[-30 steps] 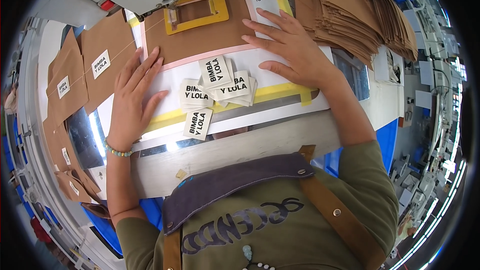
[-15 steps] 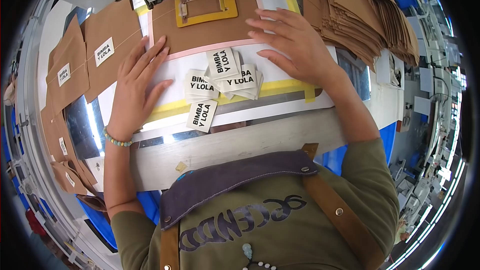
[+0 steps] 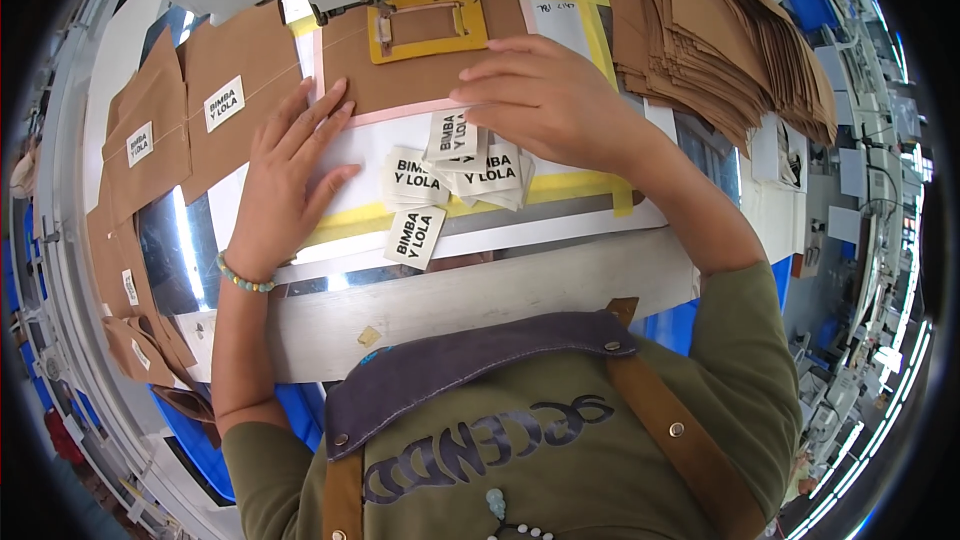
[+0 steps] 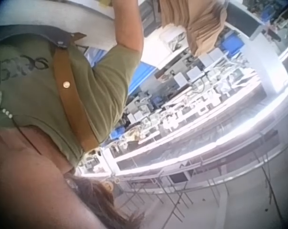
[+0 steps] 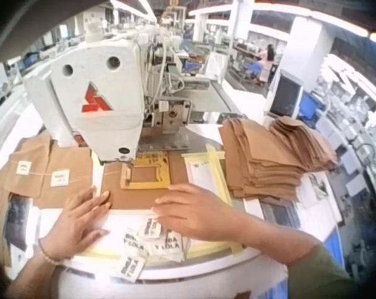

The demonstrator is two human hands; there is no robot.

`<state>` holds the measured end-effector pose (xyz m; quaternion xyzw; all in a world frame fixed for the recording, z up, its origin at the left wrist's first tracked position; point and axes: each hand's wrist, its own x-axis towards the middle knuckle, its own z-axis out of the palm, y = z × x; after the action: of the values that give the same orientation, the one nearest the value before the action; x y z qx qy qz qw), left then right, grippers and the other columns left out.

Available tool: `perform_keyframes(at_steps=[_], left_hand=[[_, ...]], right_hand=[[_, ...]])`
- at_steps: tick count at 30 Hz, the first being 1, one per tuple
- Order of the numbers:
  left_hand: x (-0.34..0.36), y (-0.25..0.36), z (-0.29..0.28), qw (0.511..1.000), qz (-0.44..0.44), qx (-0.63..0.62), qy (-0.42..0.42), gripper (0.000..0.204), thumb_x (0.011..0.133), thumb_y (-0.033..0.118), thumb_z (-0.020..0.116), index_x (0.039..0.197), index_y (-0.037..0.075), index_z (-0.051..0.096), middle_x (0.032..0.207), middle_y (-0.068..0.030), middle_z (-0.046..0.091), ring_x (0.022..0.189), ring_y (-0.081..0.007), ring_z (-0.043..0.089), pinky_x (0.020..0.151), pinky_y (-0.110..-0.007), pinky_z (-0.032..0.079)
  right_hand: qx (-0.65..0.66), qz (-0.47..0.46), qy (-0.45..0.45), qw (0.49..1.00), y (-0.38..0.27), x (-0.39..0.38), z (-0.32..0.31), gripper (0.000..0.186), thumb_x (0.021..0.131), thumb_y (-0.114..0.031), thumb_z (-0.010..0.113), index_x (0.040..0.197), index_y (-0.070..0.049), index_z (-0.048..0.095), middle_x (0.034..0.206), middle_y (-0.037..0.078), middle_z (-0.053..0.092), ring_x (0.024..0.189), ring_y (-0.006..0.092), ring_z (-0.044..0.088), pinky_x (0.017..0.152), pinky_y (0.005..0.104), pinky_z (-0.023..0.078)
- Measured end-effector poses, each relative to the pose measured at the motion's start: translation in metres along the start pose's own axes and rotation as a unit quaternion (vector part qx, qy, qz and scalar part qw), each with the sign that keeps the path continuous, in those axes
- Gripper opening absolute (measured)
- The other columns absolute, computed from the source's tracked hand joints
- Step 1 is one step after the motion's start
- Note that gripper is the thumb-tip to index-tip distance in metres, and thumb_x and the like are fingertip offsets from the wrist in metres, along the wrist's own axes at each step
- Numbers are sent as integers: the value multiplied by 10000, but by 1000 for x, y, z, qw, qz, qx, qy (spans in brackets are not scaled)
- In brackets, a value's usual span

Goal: Sewing 'BIMBA Y LOLA' labels onto brown leather pieces using an industrial sewing machine.

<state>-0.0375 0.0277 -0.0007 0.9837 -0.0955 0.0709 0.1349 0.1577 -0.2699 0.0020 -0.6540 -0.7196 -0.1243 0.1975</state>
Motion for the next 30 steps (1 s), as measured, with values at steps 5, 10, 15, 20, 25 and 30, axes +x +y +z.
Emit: perform_keyframes(at_steps=[5,10,15,20,25,30], left_hand=[[5,5,-11,999,27,-22,40,609,957,188,792,1534,78,630,1669,-85,558,1565,-374,460,1255,-504,401],[28,18,-14,995,80,-30,43,579,950,154,788,1502,54,645,1627,-110,594,1531,-374,506,1198,-490,463],[57,19,-3,995,79,-29,45,598,976,173,758,1537,31,610,1656,-115,562,1545,-388,484,1244,-501,430],[66,5,15,995,84,49,21,664,1004,267,746,1587,20,544,1653,-129,544,1573,-385,436,1264,-501,398],[70,7,13,995,82,30,43,687,1005,280,749,1603,29,524,1635,-133,560,1573,-381,434,1265,-508,395],[74,2,15,995,81,27,45,670,990,235,767,1589,34,543,1613,-137,578,1559,-385,449,1262,-513,400]], right_hand=[[-207,87,103,969,13,22,-22,164,820,-130,780,972,-75,751,1053,74,757,1088,262,708,1017,442,549],[-247,62,74,964,33,47,15,87,811,-139,749,882,-94,730,908,37,707,960,229,699,889,401,546],[-248,41,53,966,36,55,35,64,807,-148,744,858,-110,745,868,5,710,925,204,704,867,377,544],[-114,108,16,987,34,43,26,195,961,-268,752,1015,-83,784,1077,31,761,1092,224,689,976,394,527],[-70,117,11,991,35,18,20,390,1035,-358,713,1235,-26,761,1363,75,732,1338,284,617,1141,455,477],[-35,153,-32,987,39,22,19,467,1051,-371,706,1331,2,741,1485,101,690,1432,314,573,1221,495,433]])
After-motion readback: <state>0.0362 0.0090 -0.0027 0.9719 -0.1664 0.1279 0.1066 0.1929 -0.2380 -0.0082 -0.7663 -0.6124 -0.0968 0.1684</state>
